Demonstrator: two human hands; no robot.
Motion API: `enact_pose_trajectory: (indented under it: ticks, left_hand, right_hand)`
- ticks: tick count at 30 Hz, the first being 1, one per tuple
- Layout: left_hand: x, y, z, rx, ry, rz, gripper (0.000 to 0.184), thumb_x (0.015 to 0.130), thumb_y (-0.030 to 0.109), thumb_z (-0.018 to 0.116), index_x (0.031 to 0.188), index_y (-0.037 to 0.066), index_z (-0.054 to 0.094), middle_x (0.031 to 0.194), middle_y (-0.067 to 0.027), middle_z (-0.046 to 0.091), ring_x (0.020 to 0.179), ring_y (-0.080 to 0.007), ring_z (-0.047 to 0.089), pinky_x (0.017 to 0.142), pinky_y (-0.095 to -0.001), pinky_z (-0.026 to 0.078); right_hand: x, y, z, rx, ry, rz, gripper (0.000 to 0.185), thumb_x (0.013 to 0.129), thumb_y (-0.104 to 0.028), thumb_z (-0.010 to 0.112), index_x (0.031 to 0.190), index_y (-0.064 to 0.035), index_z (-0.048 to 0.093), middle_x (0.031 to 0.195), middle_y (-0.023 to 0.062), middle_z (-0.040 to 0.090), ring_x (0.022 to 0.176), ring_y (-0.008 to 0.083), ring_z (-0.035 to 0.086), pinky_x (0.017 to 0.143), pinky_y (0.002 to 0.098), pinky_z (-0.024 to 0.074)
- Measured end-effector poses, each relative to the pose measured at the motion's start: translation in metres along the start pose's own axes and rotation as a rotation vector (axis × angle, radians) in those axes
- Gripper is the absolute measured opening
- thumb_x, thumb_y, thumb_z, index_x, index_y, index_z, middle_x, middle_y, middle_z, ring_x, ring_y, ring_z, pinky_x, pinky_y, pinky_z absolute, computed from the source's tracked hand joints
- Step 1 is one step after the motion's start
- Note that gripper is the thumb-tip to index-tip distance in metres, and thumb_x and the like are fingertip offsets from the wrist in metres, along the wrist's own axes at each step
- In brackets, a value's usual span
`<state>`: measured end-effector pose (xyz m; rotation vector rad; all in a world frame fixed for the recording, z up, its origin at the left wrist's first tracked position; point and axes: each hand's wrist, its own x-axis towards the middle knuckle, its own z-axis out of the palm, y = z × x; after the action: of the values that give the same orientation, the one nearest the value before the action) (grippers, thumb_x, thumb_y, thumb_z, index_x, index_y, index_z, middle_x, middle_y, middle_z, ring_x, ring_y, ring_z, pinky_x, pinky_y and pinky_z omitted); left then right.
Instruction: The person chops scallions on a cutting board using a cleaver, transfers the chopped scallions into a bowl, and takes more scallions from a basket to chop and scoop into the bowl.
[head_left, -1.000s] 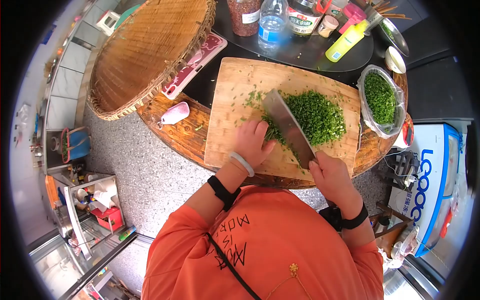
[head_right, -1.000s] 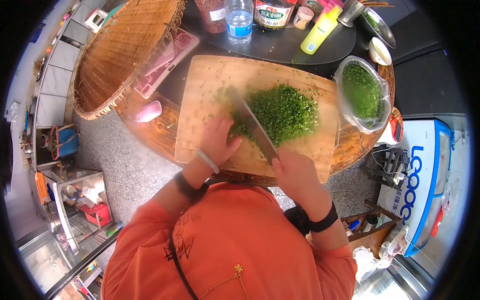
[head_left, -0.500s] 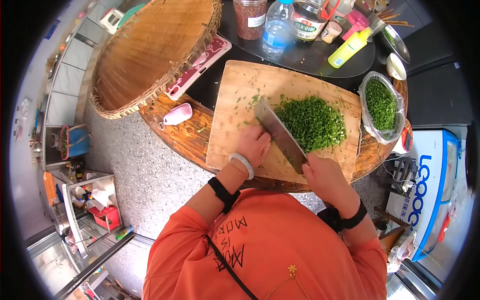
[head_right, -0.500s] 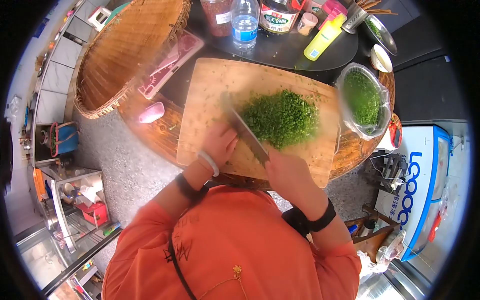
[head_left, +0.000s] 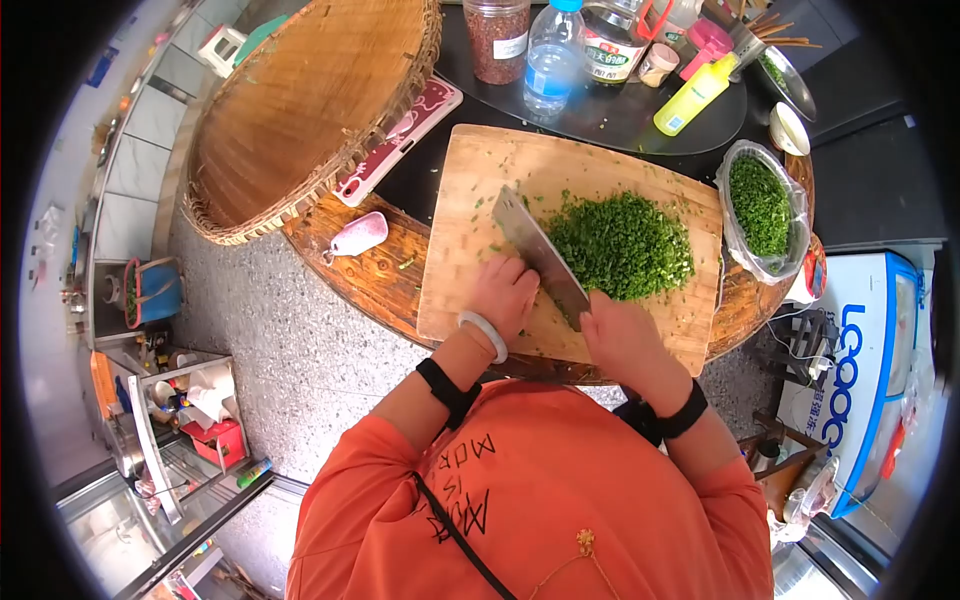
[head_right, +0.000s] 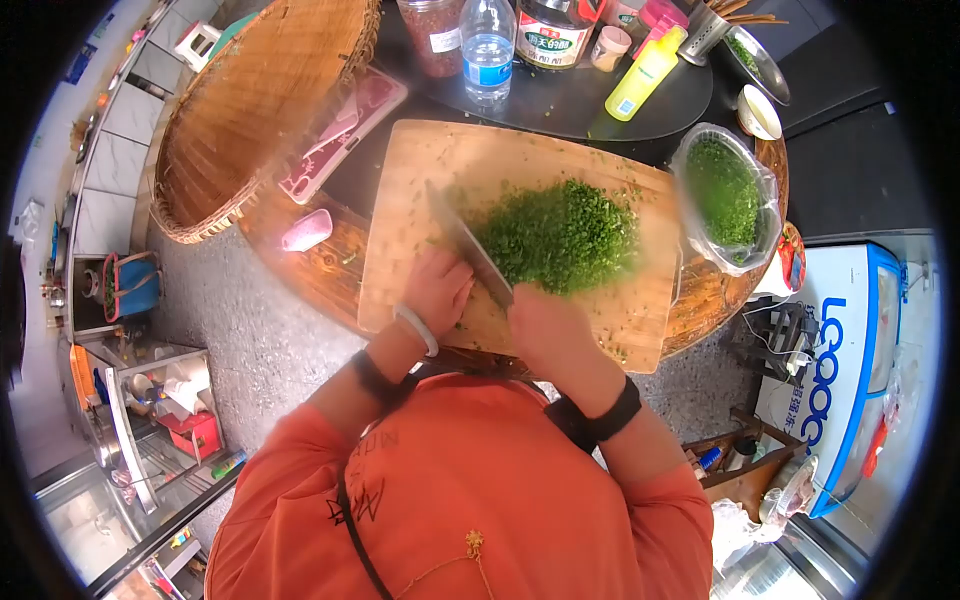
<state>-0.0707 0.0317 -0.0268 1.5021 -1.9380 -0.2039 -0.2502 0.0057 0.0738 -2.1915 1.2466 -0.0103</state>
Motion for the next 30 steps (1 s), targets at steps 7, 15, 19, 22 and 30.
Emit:
enact_pose_trajectory:
  ticks: [7, 15, 19, 22, 30]
  left_hand:
    - [-0.004, 0.001, -0.001, -0.066, 0.028, 0.015, 0.008, 0.071, 0.008, 0.059, 0.077, 0.007, 0.055, 0.081, -0.0106, 0.051, 0.08, -0.0311, 0.049, 0.071, -0.0407, 0.039]
    - [0.014, -0.013, -0.025, 0.134, 0.169, -0.174, 0.012, 0.071, 0.01, 0.058, 0.083, 0.007, 0.057, 0.09, -0.0113, 0.053, 0.088, -0.0316, 0.049, 0.076, -0.0424, 0.039]
    - [-0.005, -0.015, -0.015, 0.019, -0.011, -0.152, 0.018, 0.071, 0.016, 0.059, 0.087, 0.008, 0.057, 0.093, -0.01, 0.051, 0.092, -0.0311, 0.046, 0.074, -0.0434, 0.038]
    - [-0.005, 0.002, -0.022, -0.004, -0.013, -0.132, 0.015, 0.07, 0.012, 0.06, 0.084, 0.006, 0.056, 0.088, -0.0124, 0.051, 0.084, -0.0324, 0.048, 0.074, -0.0424, 0.04]
    - [-0.007, -0.005, -0.011, 0.012, 0.051, -0.044, 0.012, 0.068, 0.01, 0.059, 0.08, 0.009, 0.056, 0.08, -0.008, 0.049, 0.08, -0.0281, 0.049, 0.068, -0.0385, 0.042]
  right_hand:
    - [-0.013, -0.002, -0.005, 0.022, 0.01, -0.02, 0.017, 0.084, -0.018, 0.048, 0.082, -0.0011, 0.046, 0.064, 0.0237, 0.054, 0.064, 0.0435, 0.053, 0.058, 0.0499, 0.041]
    - [-0.009, 0.007, -0.013, 0.096, 0.079, 0.056, 0.019, 0.084, -0.019, 0.049, 0.08, -0.0012, 0.045, 0.064, 0.0212, 0.053, 0.065, 0.0421, 0.053, 0.056, 0.048, 0.0402]
    - [-0.023, 0.005, -0.017, 0.084, 0.047, 0.04, 0.019, 0.084, -0.019, 0.049, 0.08, -0.0012, 0.045, 0.063, 0.0209, 0.053, 0.064, 0.0419, 0.053, 0.056, 0.0477, 0.0405]
    - [-0.026, 0.002, -0.013, 0.009, 0.007, 0.007, 0.018, 0.084, -0.019, 0.049, 0.08, -0.0017, 0.046, 0.063, 0.0211, 0.054, 0.064, 0.0417, 0.053, 0.057, 0.048, 0.0408]
    - [0.0, -0.009, -0.01, 0.021, -0.008, 0.007, 0.017, 0.083, -0.017, 0.05, 0.081, -0.0005, 0.046, 0.064, 0.0223, 0.054, 0.063, 0.0424, 0.053, 0.057, 0.05, 0.0408]
